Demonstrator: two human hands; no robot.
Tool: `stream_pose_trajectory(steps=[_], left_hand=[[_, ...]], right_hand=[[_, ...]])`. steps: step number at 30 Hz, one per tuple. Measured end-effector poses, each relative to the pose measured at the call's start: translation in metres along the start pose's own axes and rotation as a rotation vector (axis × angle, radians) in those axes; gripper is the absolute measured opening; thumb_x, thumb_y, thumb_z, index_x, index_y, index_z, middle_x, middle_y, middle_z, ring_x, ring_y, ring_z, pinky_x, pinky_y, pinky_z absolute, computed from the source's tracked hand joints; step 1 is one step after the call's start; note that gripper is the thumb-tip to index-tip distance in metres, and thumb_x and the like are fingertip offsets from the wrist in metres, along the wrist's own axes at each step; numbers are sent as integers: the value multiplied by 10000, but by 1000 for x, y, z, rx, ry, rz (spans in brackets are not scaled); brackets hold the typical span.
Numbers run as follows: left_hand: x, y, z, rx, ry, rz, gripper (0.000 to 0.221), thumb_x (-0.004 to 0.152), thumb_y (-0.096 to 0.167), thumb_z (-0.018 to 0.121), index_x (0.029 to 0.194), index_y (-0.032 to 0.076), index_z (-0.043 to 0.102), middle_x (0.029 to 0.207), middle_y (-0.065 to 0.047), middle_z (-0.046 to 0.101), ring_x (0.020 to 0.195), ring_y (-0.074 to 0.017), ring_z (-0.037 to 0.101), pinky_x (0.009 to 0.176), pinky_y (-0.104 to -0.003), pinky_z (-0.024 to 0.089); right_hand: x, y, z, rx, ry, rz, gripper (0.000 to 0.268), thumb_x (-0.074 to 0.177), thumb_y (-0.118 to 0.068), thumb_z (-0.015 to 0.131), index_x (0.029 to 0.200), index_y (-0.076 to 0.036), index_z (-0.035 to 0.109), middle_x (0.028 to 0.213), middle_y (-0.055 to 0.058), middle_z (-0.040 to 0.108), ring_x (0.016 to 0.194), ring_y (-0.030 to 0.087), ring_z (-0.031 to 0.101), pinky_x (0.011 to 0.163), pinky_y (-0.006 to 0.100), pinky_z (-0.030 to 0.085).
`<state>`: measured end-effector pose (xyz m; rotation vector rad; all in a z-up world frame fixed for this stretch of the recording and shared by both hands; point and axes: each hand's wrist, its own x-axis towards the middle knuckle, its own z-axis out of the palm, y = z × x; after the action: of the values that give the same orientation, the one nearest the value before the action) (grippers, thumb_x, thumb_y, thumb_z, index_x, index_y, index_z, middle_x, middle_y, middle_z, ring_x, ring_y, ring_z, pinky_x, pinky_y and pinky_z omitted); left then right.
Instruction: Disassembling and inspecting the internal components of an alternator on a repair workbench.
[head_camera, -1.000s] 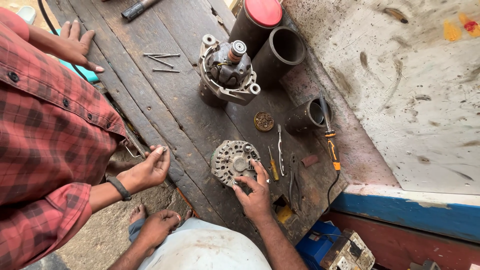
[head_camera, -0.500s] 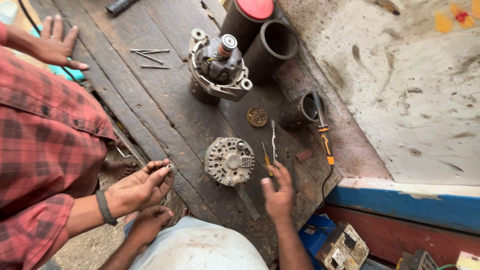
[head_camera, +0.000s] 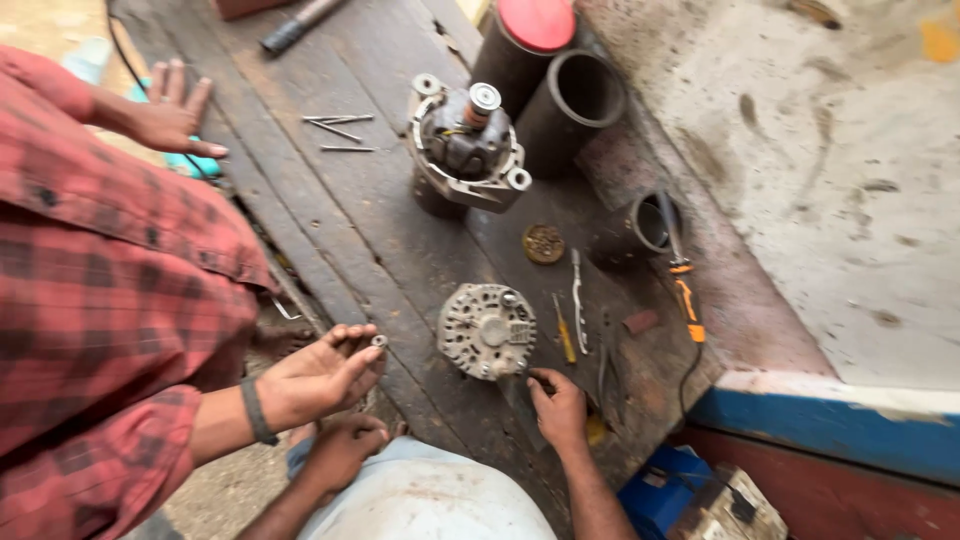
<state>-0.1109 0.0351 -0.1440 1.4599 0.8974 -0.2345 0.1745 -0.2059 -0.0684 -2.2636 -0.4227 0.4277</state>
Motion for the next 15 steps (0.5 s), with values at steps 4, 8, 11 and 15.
stream_pose_trajectory(steps=[4,8,11,15], left_hand=[[-24,45,-2,32,-77,74,223,865,255,728,968,61,769,862,-11,765,810,-119,689,762,-287,545],[-53,96,-11,-114,-273,242,233,904,246,721,1004,39,754,932,-36,747,890,-114,661,811,-279,538],[-102,185,-32,-42,-246,180,225,879,259,724,1004,73,744,900,-66,754,836,-151,660,759,-306,545],[-104,229,-50,307,87,398,194,875,309,716,956,139,765,918,-26,772,856,-146,738,802,-291,597]], right_hand=[[0,-20,5,23,33,-23,225,869,-159,755,1049,-25,769,887,88,808,794,137,757,724,301,576],[-3,-30,3,112,75,-35,203,865,-135,772,1027,-12,767,820,64,784,724,108,699,668,278,562],[-11,-56,-7,132,80,-22,170,881,-135,758,1012,-27,773,795,17,770,696,68,688,627,255,553],[-13,-44,-11,161,118,60,176,892,-130,755,1040,-34,771,759,28,736,671,74,637,601,265,514]])
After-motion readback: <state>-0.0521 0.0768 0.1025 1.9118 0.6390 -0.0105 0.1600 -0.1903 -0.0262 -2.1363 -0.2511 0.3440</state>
